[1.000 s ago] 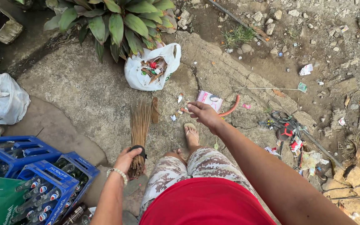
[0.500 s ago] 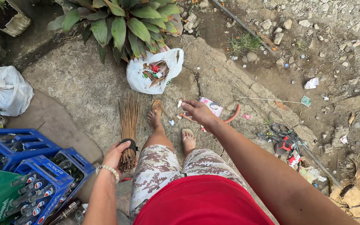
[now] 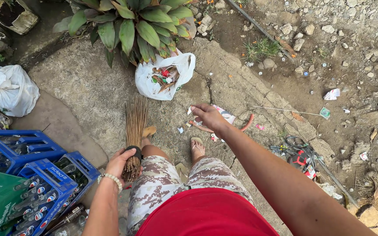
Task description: The person picks up trash wrappers by hand and uses a stick broom to sweep a dirt and concrete outdoor area near some soda crates and plants.
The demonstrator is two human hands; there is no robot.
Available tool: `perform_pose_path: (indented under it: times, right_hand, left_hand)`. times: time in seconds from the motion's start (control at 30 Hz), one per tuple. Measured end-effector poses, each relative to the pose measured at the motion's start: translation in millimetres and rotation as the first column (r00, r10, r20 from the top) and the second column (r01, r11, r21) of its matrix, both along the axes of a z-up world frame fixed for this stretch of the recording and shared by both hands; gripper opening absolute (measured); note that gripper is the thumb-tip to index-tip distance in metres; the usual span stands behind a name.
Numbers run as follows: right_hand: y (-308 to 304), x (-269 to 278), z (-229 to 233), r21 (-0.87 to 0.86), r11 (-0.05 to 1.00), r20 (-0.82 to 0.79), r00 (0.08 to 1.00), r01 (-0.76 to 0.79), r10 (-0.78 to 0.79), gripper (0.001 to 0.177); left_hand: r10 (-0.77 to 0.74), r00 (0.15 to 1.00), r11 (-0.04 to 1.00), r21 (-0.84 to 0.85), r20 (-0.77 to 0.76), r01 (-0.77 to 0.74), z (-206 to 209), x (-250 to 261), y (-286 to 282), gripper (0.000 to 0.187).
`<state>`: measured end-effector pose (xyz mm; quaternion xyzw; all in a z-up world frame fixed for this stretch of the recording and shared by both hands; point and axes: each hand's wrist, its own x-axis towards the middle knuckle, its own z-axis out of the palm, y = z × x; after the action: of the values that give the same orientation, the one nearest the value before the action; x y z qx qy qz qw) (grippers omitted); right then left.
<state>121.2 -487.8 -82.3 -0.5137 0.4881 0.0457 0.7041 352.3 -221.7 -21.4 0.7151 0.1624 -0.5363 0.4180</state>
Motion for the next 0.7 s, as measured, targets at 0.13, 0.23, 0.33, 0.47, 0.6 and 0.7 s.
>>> perform_pose_path:
  times: [0.13,0.23,0.33,0.47,0.6,0.7]
  right_hand:
    - [-1,-5,-4,0.041,0.999,-0.023,1.000,0.006,-0.005,0.063]
    - [-1,-9,-7,0.062,0.998,-0.030,1.000,0.006,-0.004,0.063]
    - [-4,-10,-8,0.074,0.997,-0.018,1.000,0.026,-0.025,0.063]
    - [-4,-5,-6,0.081,0.997,-0.050,0.999,0.008,-0.004,0.063]
    - [2,-1,3,0.116,0.993,-0.069,0.997,-0.011,0.019,0.064]
    - [5,3,8,0.065,0.996,-0.038,0.997,-0.059,0.061,0.064]
  left_hand:
    - [-0.037,0.999,0.995,0.093,0.029,0.034,4,3,-11,0.049]
    - [-0.016,1.000,0.994,0.105,0.020,0.014,-5,11,-16,0.051]
    - [0.023,1.000,0.982,0.186,0.009,-0.024,-24,21,-9,0.048]
    - [0.098,0.995,0.984,0.151,-0.003,-0.096,-69,52,21,0.039]
    - [0.204,0.978,0.965,0.173,-0.036,-0.195,-120,86,53,0.041]
    - [0.152,0.982,0.978,0.130,0.114,-0.166,-158,97,30,0.054]
